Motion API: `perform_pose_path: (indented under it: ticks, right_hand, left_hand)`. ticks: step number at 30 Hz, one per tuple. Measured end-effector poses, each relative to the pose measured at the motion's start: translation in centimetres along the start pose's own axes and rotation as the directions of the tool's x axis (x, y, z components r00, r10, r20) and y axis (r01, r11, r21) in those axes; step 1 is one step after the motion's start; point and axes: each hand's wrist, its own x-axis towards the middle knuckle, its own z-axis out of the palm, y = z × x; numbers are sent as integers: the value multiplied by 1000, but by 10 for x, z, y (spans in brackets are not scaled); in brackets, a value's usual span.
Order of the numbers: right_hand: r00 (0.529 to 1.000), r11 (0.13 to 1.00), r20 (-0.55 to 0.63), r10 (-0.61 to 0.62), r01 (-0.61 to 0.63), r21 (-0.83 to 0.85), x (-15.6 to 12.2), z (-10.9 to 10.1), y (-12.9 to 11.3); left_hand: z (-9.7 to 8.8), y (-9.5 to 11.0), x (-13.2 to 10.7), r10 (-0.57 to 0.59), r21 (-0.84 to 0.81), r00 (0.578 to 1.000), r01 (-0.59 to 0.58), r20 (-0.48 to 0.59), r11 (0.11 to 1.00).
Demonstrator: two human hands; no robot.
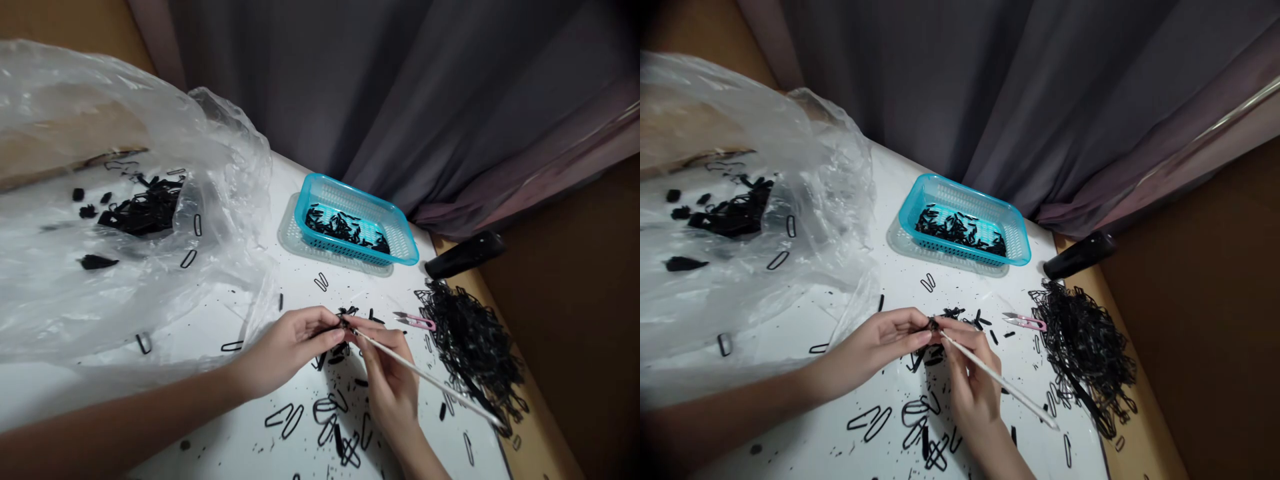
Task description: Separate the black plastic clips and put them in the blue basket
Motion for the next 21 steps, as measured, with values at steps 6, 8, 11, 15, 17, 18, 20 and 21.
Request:
perform_pose_path:
  ticks: [6, 8, 11, 15, 17, 18, 20, 21]
  right_hand:
    - [982, 994, -162, 96, -87, 62, -1, 6, -5]
    - [959, 974, -197, 205, -179, 141, 2, 5, -6]
    - [904, 915, -249, 346, -268, 301, 10, -4, -3]
    - [876, 898, -311, 369, -250, 361, 21, -20, 3]
    - [868, 902, -339, 363, -236, 362, 24, -27, 3]
    - [868, 906, -342, 360, -237, 352, 25, -29, 2]
    - [889, 922, -298, 347, -266, 281, 24, -30, -1]
    - [905, 931, -257, 340, -286, 226, 23, -30, -3]
  left_hand:
    - [0, 4, 0, -60, -26, 998, 61, 36, 998]
    - [0, 7, -1, -73, -43, 996, 76, 52, 996]
    - [0, 10, -2, -83, -43, 995, 86, 62, 995]
    - [0, 11, -1, -82, -32, 996, 83, 41, 996]
    - [0, 10, -1, -81, -38, 997, 81, 16, 996]
    - [0, 9, -1, -85, -44, 996, 85, 3, 995]
    - [-1, 8, -1, -103, -63, 995, 102, -15, 993]
    - [-1, 8, -1, -116, -75, 993, 114, -19, 991]
